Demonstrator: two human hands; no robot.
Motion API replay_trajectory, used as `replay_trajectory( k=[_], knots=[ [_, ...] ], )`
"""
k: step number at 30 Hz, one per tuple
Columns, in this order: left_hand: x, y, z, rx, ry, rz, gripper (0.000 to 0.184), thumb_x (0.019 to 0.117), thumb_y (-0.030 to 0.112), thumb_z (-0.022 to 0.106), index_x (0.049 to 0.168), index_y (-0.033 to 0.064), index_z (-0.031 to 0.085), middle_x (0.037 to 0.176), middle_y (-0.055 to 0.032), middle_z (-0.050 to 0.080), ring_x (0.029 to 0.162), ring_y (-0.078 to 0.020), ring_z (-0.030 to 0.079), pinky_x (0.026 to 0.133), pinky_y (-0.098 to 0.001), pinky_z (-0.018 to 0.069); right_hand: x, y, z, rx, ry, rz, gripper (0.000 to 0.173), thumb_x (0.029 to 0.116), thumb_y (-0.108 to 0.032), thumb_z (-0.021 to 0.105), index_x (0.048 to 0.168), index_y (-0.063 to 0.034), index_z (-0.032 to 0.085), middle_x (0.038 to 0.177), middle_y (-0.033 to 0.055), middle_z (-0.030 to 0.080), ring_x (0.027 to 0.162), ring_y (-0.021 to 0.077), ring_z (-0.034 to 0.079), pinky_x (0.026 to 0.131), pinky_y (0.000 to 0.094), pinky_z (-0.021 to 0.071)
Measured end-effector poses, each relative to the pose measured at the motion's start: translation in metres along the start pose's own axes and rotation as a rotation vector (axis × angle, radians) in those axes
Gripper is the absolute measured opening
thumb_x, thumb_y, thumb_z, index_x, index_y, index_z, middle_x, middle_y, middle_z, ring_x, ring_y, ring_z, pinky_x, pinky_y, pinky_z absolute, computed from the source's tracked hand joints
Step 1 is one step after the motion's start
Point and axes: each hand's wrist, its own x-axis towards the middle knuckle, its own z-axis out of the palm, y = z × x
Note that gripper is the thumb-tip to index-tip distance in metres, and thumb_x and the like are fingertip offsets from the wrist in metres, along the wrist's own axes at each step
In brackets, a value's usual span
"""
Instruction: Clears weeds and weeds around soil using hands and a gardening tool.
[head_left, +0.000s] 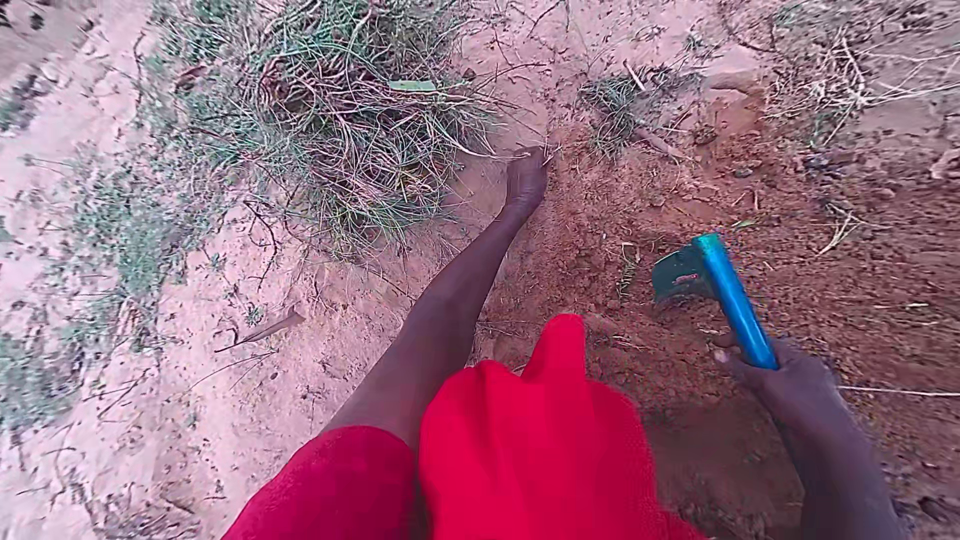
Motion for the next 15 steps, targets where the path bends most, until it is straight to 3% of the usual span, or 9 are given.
replay_trajectory(
  k=[2,5,9,12,15],
  knots=[
    [0.004,-0.008,0.011,-0.184,-0.061,0.080,0.035,0.1099,0.015,0.045,0.131,-0.0085,0.060,0.120,-0.0295,0.069,0.118,-0.0426,0.066,0.107,-0.0535,0.0482,0.000,-0.001,0.000,0.001,-0.008,0.008,0.029,0.0957,-0.008,0.071,0.124,-0.0070,0.065,0.080,0.0062,0.057,0.055,0.0114,0.046,0.052,0.0300,0.0407],
    [0.006,-0.006,0.012,-0.268,-0.045,-0.034,0.037,0.1115,0.014,0.039,0.130,-0.0131,0.056,0.119,-0.0327,0.066,0.117,-0.0436,0.065,0.105,-0.0526,0.0477,-0.001,-0.003,0.000,0.007,-0.019,-0.005,0.027,0.0952,-0.007,0.071,0.122,-0.0057,0.066,0.080,0.0067,0.057,0.055,0.0109,0.046,0.051,0.0289,0.0402],
    [-0.006,0.001,0.006,-0.269,-0.015,-0.119,0.037,0.1118,0.015,0.038,0.125,-0.0130,0.059,0.118,-0.0307,0.067,0.115,-0.0399,0.066,0.105,-0.0494,0.0479,-0.002,-0.003,-0.001,0.007,-0.032,-0.004,0.028,0.0951,-0.007,0.071,0.122,-0.0067,0.066,0.080,0.0057,0.057,0.054,0.0106,0.046,0.051,0.0288,0.0404],
    [-0.046,0.009,0.004,-0.342,0.020,-0.039,0.033,0.1103,0.011,0.041,0.115,-0.0136,0.061,0.094,-0.0263,0.066,0.086,-0.0350,0.067,0.086,-0.0484,0.0527,-0.001,-0.003,-0.001,0.022,-0.045,-0.017,0.028,0.0945,-0.006,0.072,0.122,-0.0057,0.066,0.082,0.0071,0.059,0.057,0.0119,0.047,0.054,0.0314,0.0419],
    [-0.050,0.008,0.006,-0.457,-0.097,-0.068,0.034,0.1122,0.016,0.039,0.118,-0.0114,0.059,0.088,-0.0184,0.061,0.074,-0.0252,0.058,0.076,-0.0425,0.0514,-0.003,-0.002,-0.002,0.007,-0.037,-0.015,0.027,0.0954,-0.009,0.072,0.122,-0.0061,0.066,0.084,0.0067,0.059,0.059,0.0120,0.049,0.056,0.0320,0.0434]
  ],
)
